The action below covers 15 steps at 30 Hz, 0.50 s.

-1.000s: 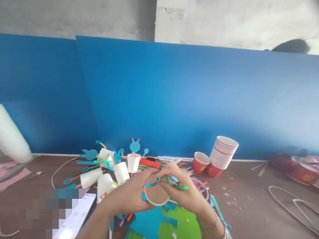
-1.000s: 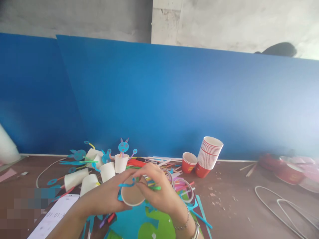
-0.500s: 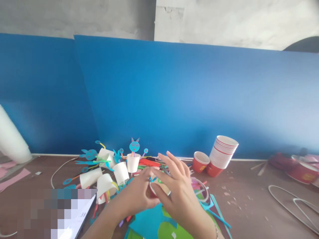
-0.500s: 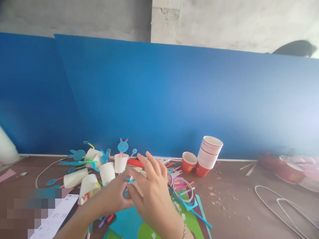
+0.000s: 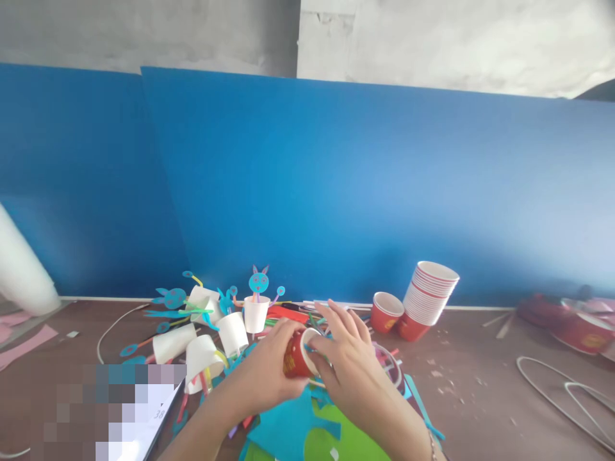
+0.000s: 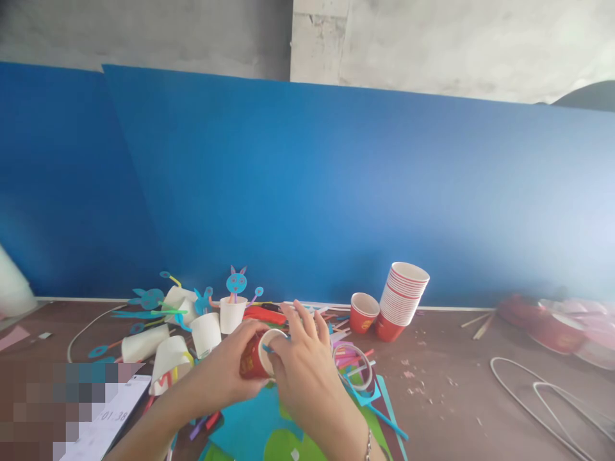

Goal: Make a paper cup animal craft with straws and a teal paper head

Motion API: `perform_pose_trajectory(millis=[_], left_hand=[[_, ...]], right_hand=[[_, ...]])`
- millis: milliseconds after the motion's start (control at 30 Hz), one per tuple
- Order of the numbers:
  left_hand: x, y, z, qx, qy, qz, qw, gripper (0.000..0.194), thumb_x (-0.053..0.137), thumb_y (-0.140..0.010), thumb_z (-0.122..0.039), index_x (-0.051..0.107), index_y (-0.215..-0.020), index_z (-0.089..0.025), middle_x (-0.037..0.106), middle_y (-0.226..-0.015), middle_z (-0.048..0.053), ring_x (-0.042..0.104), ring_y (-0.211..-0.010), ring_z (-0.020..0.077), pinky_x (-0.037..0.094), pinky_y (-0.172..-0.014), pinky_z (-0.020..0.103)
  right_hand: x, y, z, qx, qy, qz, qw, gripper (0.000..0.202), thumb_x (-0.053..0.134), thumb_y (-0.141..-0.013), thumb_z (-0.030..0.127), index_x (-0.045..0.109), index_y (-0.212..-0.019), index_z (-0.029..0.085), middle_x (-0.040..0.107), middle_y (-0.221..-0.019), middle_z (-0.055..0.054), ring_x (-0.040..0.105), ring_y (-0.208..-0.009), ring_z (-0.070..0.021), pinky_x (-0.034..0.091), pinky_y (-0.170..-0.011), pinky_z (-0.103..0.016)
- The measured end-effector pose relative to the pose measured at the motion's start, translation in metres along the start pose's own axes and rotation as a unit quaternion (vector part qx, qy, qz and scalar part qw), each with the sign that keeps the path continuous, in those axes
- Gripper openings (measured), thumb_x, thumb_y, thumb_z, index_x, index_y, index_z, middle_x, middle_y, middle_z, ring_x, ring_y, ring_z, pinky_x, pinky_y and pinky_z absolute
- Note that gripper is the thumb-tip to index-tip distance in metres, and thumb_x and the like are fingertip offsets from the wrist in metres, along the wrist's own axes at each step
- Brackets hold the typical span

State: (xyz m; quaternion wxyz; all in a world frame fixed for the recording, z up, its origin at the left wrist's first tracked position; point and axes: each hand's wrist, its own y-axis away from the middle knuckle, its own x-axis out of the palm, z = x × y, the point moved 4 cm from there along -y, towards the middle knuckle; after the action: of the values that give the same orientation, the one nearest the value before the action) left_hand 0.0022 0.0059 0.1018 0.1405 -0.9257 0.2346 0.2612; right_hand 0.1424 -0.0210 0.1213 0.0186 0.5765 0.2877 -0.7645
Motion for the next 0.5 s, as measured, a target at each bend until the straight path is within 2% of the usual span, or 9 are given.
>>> perform_pose_trajectory(millis=[167, 300, 500], left_hand=[[0.0026, 0.0012, 0.0005, 0.019, -0.012, 0.016, 1.0, 0.052, 0.065, -0.066, -0.012, 0.048, -0.114, -0.025, 0.055, -0.118, 0.005, 0.057, -0.104, 0.0238, 0.047, -0.086, 0.034], [0.0059, 0.0023, 0.001, 0.051, -0.015, 0.038, 0.998, 0.06, 0.066, -0.065, -0.012, 0.048, -0.12, -0.027, 0.051, -0.125, 0.005, 0.052, -0.115, 0.0254, 0.042, -0.098, 0.036], [0.0066, 0.001, 0.0051, 0.05, -0.017, 0.044, 0.998, 0.067, 0.069, -0.064, -0.016, 0.048, -0.127, -0.026, 0.052, -0.134, 0.007, 0.047, -0.124, 0.0294, 0.037, -0.106, 0.041]], right_hand=[[0.0051, 0.002, -0.0017, -0.006, -0.007, 0.042, 0.999, 0.014, 0.061, -0.076, 0.009, 0.068, -0.077, 0.022, 0.048, -0.141, -0.013, 0.034, -0.134, -0.0396, 0.03, -0.102, -0.065], [0.0042, 0.0002, -0.0001, -0.012, -0.022, 0.054, 0.998, 0.017, 0.059, -0.073, 0.006, 0.067, -0.075, 0.02, 0.05, -0.139, -0.013, 0.034, -0.134, -0.0374, 0.029, -0.105, -0.062], [-0.0031, 0.0002, 0.0015, -0.031, -0.048, 0.027, 0.998, 0.023, 0.054, -0.07, 0.0, 0.064, -0.069, 0.02, 0.052, -0.137, -0.009, 0.037, -0.131, -0.0344, 0.029, -0.106, -0.058]])
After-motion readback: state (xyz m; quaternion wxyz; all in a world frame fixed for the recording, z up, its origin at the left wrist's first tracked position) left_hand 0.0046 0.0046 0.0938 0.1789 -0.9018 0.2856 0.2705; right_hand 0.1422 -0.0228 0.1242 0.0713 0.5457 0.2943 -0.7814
